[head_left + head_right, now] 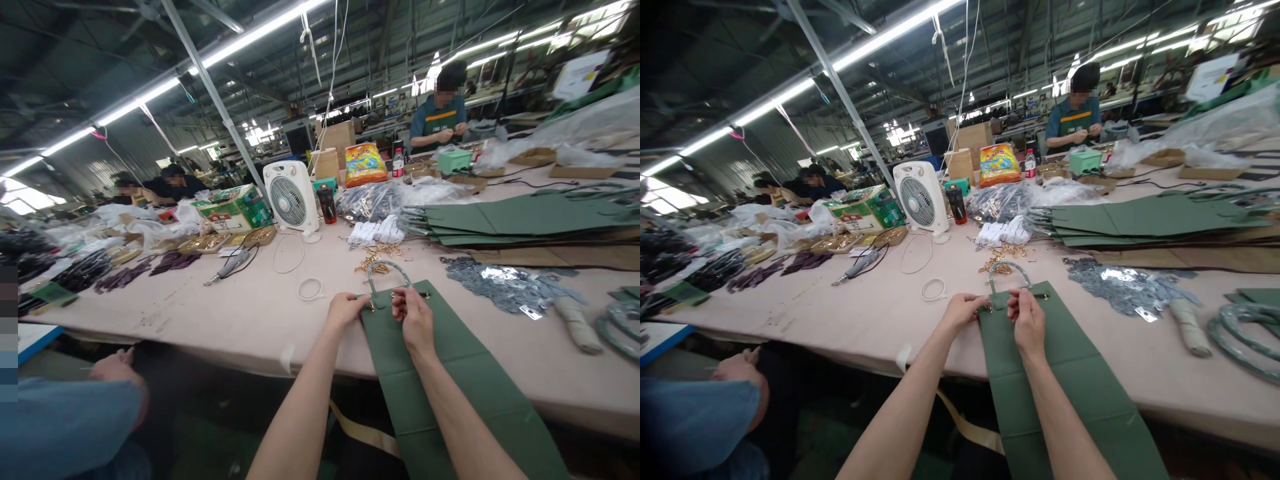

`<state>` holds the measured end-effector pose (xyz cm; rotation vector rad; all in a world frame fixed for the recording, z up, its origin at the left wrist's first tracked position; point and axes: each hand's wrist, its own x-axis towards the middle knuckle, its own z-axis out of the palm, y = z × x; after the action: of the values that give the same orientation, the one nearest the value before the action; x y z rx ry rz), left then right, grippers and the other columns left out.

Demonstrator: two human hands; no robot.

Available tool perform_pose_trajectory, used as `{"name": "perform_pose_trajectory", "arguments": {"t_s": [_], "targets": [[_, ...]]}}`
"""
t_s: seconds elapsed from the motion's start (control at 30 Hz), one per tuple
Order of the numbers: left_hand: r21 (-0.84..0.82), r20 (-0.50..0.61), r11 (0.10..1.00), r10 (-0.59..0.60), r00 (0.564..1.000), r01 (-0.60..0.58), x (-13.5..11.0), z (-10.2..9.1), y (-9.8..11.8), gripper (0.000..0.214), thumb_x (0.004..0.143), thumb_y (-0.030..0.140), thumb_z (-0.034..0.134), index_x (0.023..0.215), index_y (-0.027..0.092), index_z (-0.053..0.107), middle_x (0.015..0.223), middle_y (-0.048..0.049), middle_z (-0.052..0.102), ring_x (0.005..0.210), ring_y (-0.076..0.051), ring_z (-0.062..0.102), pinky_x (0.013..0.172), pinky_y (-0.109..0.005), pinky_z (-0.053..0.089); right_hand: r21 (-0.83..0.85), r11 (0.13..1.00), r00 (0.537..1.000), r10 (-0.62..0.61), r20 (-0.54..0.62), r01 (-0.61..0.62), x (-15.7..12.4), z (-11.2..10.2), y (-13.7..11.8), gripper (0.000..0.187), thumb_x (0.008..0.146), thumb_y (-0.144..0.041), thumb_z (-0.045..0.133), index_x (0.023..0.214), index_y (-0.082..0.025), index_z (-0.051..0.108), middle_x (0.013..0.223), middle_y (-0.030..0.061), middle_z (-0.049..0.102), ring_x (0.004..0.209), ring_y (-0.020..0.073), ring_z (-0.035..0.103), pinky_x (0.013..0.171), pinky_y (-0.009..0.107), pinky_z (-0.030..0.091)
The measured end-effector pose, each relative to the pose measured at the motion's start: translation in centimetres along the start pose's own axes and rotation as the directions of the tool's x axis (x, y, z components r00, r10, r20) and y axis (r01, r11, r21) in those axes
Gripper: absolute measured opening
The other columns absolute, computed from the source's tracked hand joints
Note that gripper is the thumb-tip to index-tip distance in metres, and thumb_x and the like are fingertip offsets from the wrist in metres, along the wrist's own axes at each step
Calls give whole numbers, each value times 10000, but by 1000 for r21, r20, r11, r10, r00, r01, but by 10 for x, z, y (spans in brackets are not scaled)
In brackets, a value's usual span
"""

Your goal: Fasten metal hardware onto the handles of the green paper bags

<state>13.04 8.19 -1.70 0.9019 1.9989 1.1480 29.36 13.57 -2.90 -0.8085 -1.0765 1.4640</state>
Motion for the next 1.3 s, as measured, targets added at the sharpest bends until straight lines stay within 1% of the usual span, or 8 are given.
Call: {"name": "perform_pose_trajectory", "arguments": {"t_s": [0.17,0.37,0.47,0.6,0.73,0.9,1.07,1.3], "targets": [[36,-55,994,104,993,-103,-7,9,-2,316,758,464,797,848,165,745,776,-47,756,740,-192,674,662,-265,490,-14,997,997,-75,5,75,-3,-2,-11,453,965,-623,551,1080,-206,685,840,20,629,575,116,524,487,246,368],[-14,-81,971,236,968,-237,-19,9,-11,289,849,432,722,1014,196,697,935,-50,772,844,-196,703,755,-280,513,-390,880,925,-350,-147,271,29,-57,-29,376,960,-475,596,1227,-217,658,1007,70,650,759,175,603,656,304,486],[-50,-75,962,263,962,-267,-18,11,-14,273,874,431,699,1028,208,672,992,-54,771,893,-200,719,802,-289,528,-636,649,881,-461,109,418,53,-85,-33,480,886,-410,665,1330,-232,623,1226,125,619,1071,280,619,921,444,526],[4,-95,954,297,950,-298,-18,14,-15,275,886,435,690,1046,216,648,978,-48,762,861,-203,719,780,-300,538,-635,469,786,-286,548,614,71,-93,-27,441,878,-391,680,1307,-291,657,1413,106,564,1331,325,516,1152,525,400],[62,-108,944,330,938,-325,-19,18,-17,251,896,424,681,1033,221,626,951,-41,753,835,-200,713,758,-300,540,-637,533,816,-208,540,557,79,-84,-15,246,963,-412,570,1102,-267,713,1178,98,700,1134,287,640,1053,461,484],[44,-96,966,256,962,-253,-13,19,-16,275,886,413,684,1057,206,628,972,-57,761,856,-203,716,776,-302,545,-651,717,968,-213,133,248,95,-97,1,339,955,-508,546,1112,-225,646,1005,86,758,951,265,682,951,433,511],[83,-60,985,153,986,-148,4,17,4,463,796,372,767,1202,184,647,988,-74,774,861,-227,717,787,-317,530,-424,902,995,-100,-10,87,104,-110,11,445,886,-569,632,1154,-213,625,982,76,768,978,250,698,860,385,546],[311,11,949,56,998,-57,16,33,37,618,611,760,817,942,239,777,1001,-93,792,972,-322,713,783,-342,518,-171,985,998,-38,-58,27,97,-106,-6,398,826,-529,744,1076,-236,639,997,54,765,965,214,710,805,322,533]]}}
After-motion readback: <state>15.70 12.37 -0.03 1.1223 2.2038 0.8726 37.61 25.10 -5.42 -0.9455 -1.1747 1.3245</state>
